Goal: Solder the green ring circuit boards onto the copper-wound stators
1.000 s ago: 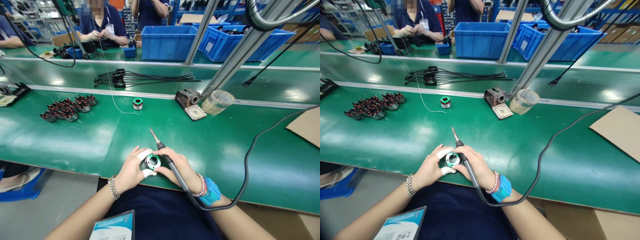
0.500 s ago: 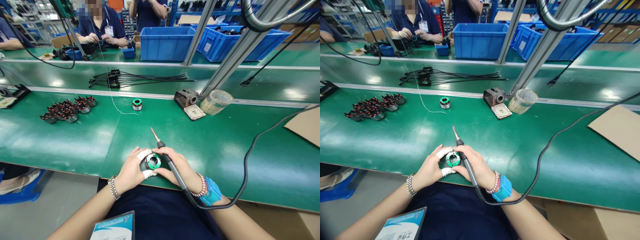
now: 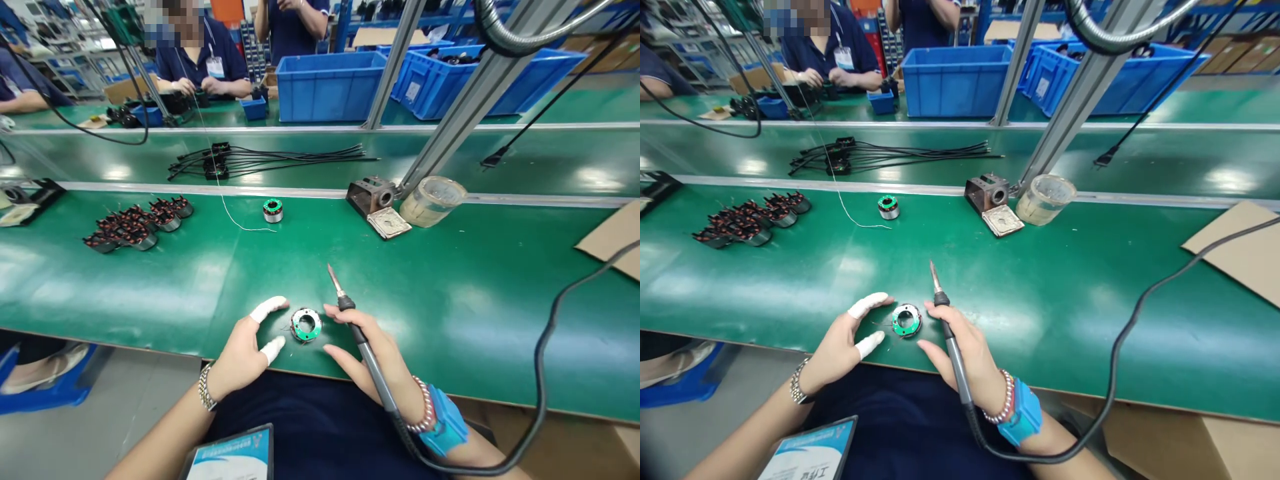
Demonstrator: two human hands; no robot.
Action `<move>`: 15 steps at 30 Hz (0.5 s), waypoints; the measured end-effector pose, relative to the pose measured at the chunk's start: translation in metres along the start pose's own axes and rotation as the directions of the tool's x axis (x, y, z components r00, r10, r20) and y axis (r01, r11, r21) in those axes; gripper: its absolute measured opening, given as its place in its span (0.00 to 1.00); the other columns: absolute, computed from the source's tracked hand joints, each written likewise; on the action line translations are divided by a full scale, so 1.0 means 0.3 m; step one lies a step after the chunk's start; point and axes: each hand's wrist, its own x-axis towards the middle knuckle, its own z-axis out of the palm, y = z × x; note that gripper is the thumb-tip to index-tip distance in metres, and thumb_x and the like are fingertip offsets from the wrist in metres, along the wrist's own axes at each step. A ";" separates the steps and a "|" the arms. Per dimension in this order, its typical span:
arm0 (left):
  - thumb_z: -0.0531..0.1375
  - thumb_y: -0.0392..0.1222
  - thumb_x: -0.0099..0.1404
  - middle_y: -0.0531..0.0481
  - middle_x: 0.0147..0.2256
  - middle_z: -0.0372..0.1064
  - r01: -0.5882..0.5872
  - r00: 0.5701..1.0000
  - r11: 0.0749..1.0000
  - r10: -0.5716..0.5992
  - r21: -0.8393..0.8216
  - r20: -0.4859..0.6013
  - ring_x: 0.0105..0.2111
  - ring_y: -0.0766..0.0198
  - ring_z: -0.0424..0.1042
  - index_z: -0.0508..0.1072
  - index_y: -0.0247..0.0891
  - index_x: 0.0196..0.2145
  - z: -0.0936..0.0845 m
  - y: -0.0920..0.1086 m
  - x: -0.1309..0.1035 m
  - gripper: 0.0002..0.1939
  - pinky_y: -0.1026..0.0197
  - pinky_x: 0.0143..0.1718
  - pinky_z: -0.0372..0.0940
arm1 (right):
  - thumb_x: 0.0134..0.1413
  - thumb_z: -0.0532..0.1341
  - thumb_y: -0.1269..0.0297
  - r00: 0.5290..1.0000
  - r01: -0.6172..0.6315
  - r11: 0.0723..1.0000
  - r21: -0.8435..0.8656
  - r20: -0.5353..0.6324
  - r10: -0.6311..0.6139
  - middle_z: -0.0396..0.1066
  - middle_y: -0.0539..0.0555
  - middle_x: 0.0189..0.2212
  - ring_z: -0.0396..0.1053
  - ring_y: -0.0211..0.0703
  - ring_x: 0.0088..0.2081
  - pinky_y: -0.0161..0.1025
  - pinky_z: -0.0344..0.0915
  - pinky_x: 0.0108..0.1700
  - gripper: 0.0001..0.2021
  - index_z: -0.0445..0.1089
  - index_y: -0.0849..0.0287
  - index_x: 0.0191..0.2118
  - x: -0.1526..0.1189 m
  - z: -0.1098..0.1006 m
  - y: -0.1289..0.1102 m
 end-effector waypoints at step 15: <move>0.58 0.41 0.57 0.49 0.32 0.74 0.137 0.988 0.971 -0.149 -0.196 -0.050 0.33 0.61 0.71 0.74 0.38 0.29 -0.024 0.022 0.058 0.06 0.59 0.38 0.66 | 0.47 0.59 0.75 0.982 0.061 0.992 0.108 0.169 -0.079 0.64 0.60 0.51 0.66 0.45 0.50 0.43 0.65 0.49 0.23 0.54 0.55 0.50 0.098 0.058 -0.029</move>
